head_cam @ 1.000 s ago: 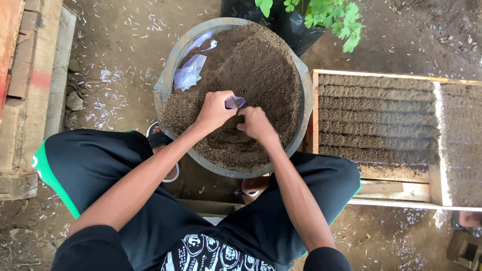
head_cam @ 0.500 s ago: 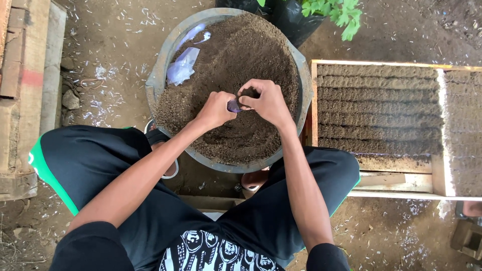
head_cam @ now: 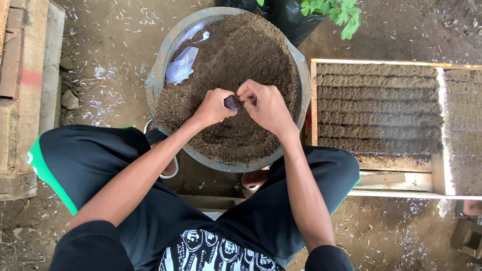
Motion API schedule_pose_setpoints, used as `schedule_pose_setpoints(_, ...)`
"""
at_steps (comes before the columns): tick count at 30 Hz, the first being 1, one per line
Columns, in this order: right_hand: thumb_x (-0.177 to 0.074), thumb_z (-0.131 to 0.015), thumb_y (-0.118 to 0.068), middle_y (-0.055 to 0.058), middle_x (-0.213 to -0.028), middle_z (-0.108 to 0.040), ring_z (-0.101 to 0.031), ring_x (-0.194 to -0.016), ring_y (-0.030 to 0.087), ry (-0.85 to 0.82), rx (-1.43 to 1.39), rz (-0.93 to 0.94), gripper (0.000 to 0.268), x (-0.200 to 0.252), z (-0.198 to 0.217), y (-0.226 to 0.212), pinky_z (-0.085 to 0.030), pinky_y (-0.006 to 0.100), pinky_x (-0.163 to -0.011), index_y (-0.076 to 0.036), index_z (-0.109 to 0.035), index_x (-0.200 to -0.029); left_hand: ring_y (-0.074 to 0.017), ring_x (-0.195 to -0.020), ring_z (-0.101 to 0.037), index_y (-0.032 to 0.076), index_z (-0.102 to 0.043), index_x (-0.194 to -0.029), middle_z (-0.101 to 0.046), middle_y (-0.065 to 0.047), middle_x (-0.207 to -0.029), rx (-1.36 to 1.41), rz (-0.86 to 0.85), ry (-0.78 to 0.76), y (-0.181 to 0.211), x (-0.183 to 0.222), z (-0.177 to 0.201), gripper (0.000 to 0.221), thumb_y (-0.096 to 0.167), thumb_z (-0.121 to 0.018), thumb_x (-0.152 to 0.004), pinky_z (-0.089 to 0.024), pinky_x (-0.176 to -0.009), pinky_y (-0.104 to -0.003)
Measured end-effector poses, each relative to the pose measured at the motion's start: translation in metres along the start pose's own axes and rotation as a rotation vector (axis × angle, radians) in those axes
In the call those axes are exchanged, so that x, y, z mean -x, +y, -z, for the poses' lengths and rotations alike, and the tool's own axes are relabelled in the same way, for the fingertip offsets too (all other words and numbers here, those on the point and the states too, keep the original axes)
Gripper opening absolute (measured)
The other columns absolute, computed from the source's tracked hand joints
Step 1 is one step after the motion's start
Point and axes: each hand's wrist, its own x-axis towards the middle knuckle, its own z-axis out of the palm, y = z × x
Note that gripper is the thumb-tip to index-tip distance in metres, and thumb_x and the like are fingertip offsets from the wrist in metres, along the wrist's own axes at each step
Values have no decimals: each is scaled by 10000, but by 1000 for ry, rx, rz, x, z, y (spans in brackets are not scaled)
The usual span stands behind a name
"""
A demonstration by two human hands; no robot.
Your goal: Preparing seedling blocks by placing seed packets into soil and filling a seedling tray
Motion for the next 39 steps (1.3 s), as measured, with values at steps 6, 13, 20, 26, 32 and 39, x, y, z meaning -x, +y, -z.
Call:
schedule_pose_setpoints(6, -837, -600, 76, 139, -981, -695, -709, -921, 312, -90, 143, 3, 277, 6, 4, -9, -591, 420, -828, -105, -775, -952, -130, -377, -558, 87, -579, -658, -563, -79, -485, 77, -12, -12, 1, -1, 3, 171, 21, -723, -725, -436, -405, -234)
schedule_pose_setpoints(13, -834, -503, 147, 174, -1072, -621, -674, -957, 364, -95, 54, 74, 451, 6, -4, -4, -578, 478, -827, -115, -782, -1070, -135, -362, -547, 71, -596, -696, -547, -79, -479, 48, -24, -22, -11, -6, 0, 127, 33, -716, -711, -420, -384, -238)
schedule_pose_setpoints(20, -831, -500, 135, 139, -1076, -612, -678, -964, 353, -56, 77, 96, 409, 6, -6, 0, -588, 437, -792, -122, -768, -1004, -135, -361, -550, 54, -574, -662, -563, -89, -478, 82, -39, -2, -3, -2, 3, 169, -29, -706, -726, -410, -372, -226)
schedule_pose_setpoints(26, -822, -513, 153, 139, -1088, -643, -664, -989, 351, -49, 137, 151, 420, 3, -9, 1, -586, 418, -797, -90, -776, -1042, -158, -381, -560, 38, -602, -682, -571, -106, -492, 37, -35, 10, 6, 2, 1, 128, -9, -707, -738, -408, -370, -255)
schedule_pose_setpoints(32, -834, -521, 156, 129, -1076, -695, -648, -944, 298, -22, 172, 199, 363, 3, -7, 2, -574, 355, -770, -24, -762, -1037, -158, -366, -546, 42, -595, -656, -558, -104, -475, 13, -38, 1, 3, -1, 3, 147, -7, -713, -730, -408, -371, -265)
schedule_pose_setpoints(39, -852, -545, 133, 87, -1053, -726, -631, -963, 219, 43, 221, 205, 362, 3, -4, 7, -563, 294, -814, -62, -777, -1050, -132, -359, -548, 45, -611, -656, -568, -89, -486, 84, 0, -18, 10, 3, 7, 131, 11, -726, -709, -426, -363, -257)
